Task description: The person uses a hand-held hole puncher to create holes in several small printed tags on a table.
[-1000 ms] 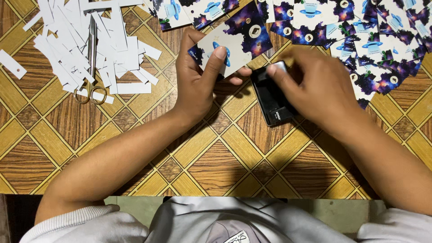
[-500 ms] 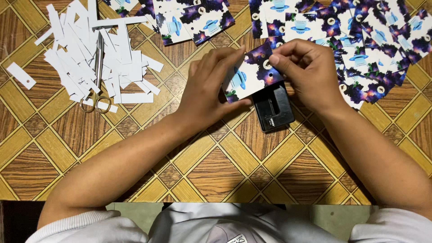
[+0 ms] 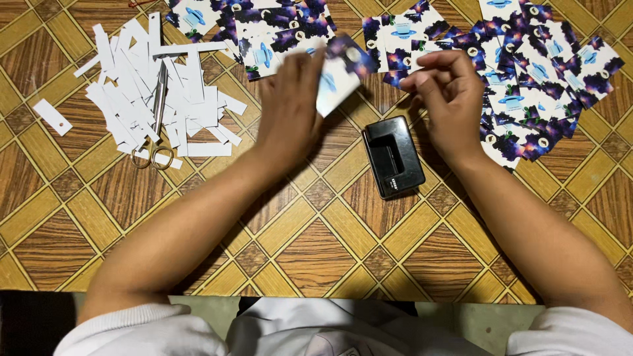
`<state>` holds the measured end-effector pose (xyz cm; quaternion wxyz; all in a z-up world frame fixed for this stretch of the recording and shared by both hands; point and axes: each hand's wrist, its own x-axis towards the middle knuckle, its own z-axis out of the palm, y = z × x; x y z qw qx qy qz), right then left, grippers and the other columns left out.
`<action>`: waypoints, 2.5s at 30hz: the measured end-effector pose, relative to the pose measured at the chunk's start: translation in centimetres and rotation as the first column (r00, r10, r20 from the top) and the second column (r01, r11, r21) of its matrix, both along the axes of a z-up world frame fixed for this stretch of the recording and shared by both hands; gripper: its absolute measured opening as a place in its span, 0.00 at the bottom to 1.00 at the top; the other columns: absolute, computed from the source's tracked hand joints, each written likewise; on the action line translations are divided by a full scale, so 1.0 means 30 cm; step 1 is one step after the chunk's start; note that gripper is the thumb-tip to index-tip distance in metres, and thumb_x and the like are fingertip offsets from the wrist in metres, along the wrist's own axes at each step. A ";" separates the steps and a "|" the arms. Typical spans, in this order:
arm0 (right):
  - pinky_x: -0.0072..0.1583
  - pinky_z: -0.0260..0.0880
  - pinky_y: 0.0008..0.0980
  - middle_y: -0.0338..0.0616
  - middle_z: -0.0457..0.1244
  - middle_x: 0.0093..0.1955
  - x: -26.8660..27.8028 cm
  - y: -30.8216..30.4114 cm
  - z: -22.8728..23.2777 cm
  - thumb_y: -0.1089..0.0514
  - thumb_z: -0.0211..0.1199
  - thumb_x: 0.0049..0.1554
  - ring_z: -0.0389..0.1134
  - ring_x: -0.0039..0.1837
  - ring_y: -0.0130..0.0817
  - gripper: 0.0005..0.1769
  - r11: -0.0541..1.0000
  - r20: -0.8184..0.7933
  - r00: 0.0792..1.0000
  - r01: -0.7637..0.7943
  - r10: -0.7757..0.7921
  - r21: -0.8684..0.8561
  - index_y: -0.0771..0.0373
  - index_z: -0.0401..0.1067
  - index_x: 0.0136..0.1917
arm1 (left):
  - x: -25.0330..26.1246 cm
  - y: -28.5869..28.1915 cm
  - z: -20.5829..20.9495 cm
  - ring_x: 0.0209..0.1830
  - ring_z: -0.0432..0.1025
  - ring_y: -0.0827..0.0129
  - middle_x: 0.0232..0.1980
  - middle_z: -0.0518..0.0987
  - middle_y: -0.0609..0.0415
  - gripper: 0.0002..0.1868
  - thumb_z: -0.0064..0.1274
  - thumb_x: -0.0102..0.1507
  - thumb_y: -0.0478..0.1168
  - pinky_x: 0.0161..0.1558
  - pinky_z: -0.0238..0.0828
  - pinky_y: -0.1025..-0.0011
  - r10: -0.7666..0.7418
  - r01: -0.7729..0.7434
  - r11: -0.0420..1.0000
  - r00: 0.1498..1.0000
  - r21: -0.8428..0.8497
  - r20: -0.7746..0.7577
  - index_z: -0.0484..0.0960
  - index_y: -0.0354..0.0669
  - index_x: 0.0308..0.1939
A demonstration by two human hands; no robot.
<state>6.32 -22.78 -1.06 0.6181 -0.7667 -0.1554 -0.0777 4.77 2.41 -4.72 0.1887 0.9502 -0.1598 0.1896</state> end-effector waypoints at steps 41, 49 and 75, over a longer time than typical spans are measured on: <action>0.51 0.75 0.45 0.61 0.70 0.52 -0.114 0.022 0.074 0.70 0.70 0.55 0.73 0.53 0.58 0.06 0.896 0.841 0.385 0.070 0.381 -0.438 0.69 0.79 0.48 | -0.111 -0.064 0.035 0.30 0.80 0.56 0.39 0.75 0.45 0.22 0.50 0.67 0.50 0.25 0.84 0.70 -0.677 -0.282 -0.035 0.712 -0.959 -0.185 0.70 0.35 0.55; 0.30 0.58 0.31 0.48 0.59 0.31 -0.105 -0.028 0.040 0.40 0.56 0.63 0.58 0.29 0.37 0.25 0.936 0.385 0.917 0.046 0.099 -0.350 0.67 0.66 0.43 | -0.146 -0.058 0.129 0.27 0.81 0.62 0.31 0.78 0.49 0.11 0.58 0.62 0.36 0.24 0.83 0.77 -0.417 -0.273 -0.028 0.877 -0.962 -0.237 0.73 0.35 0.43; 0.47 0.68 0.20 0.35 0.57 0.45 -0.041 -0.035 -0.069 0.48 0.50 0.57 0.63 0.45 0.29 0.14 0.772 -0.490 0.870 0.345 -0.050 0.533 0.52 0.64 0.54 | -0.116 -0.061 0.038 0.21 0.72 0.79 0.20 0.73 0.58 0.19 0.43 0.71 0.48 0.24 0.80 0.75 -0.381 -0.211 0.209 0.882 -0.955 -0.279 0.74 0.45 0.28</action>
